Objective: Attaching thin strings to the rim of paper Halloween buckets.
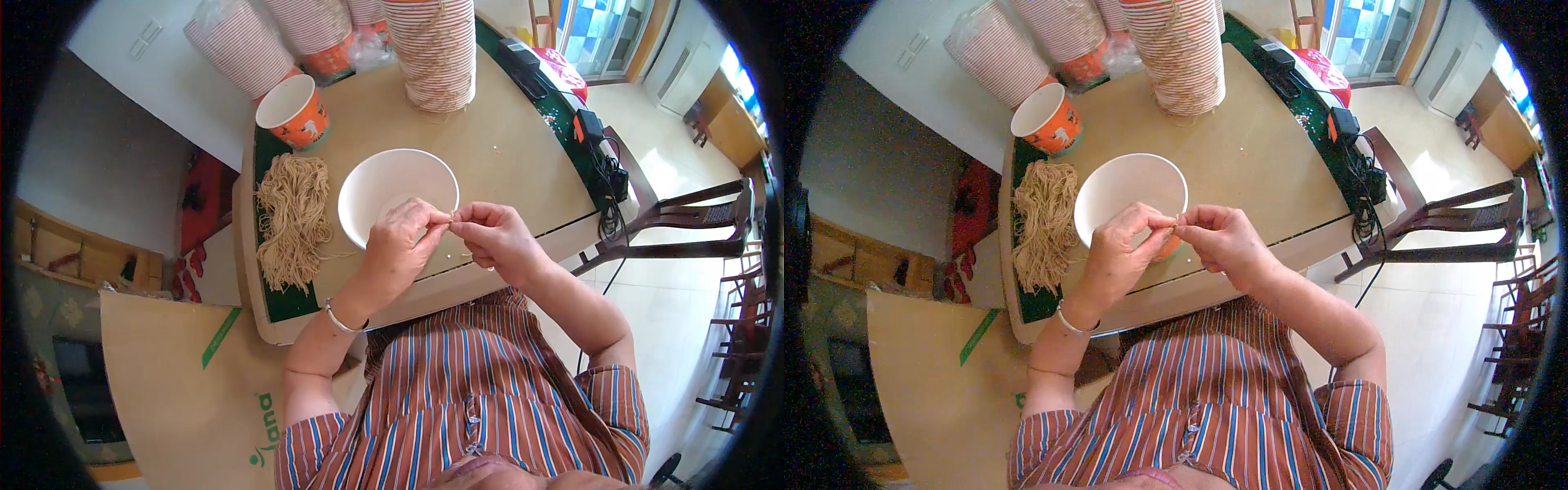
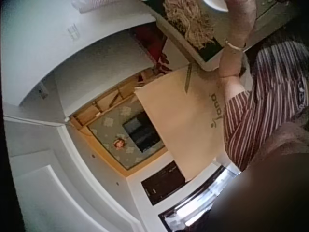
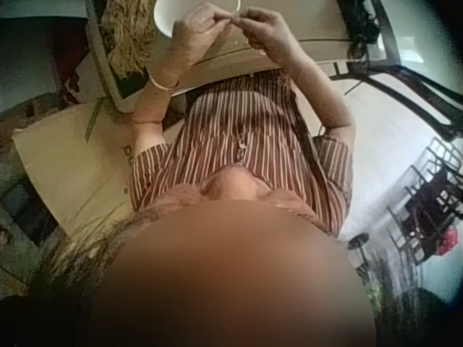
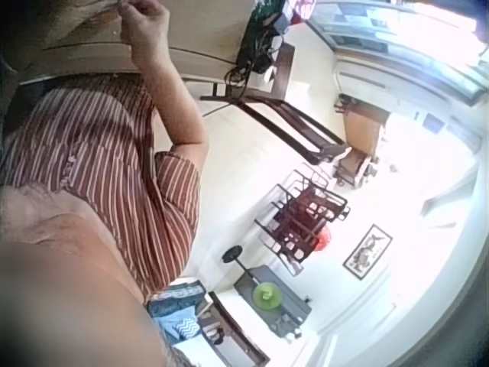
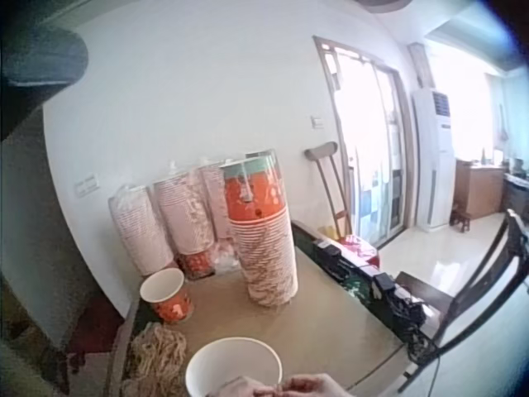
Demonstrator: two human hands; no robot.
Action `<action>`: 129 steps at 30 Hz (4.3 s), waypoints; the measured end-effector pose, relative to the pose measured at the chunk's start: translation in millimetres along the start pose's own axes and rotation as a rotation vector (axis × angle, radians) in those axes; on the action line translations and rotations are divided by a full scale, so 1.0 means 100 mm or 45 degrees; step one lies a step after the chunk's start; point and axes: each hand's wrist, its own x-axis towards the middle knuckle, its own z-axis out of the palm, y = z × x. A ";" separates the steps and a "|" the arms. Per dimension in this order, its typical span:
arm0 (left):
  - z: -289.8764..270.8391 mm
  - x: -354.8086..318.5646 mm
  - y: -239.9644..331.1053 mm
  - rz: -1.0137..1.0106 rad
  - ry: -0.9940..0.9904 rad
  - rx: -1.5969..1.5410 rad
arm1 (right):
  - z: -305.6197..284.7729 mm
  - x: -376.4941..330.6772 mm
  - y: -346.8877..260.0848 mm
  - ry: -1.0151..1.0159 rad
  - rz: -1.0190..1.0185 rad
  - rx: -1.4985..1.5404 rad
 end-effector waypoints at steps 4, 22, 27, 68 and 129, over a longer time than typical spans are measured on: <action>0.04 -0.02 0.01 0.061 0.057 0.099 | 0.09 -0.04 -0.01 0.107 -0.077 -0.125; -0.01 -0.01 0.05 -0.134 0.005 0.084 | 0.17 -0.02 0.21 0.428 -0.943 -0.798; -0.01 0.00 0.04 -0.134 0.003 0.007 | 0.15 0.01 0.18 0.424 -1.147 -1.024; -0.04 0.00 0.01 -0.248 -0.039 -0.099 | 0.16 0.07 0.29 0.470 -1.303 -1.273; -0.14 0.13 -0.06 -0.289 -0.217 -0.128 | 0.24 0.15 0.50 0.380 -0.827 -0.478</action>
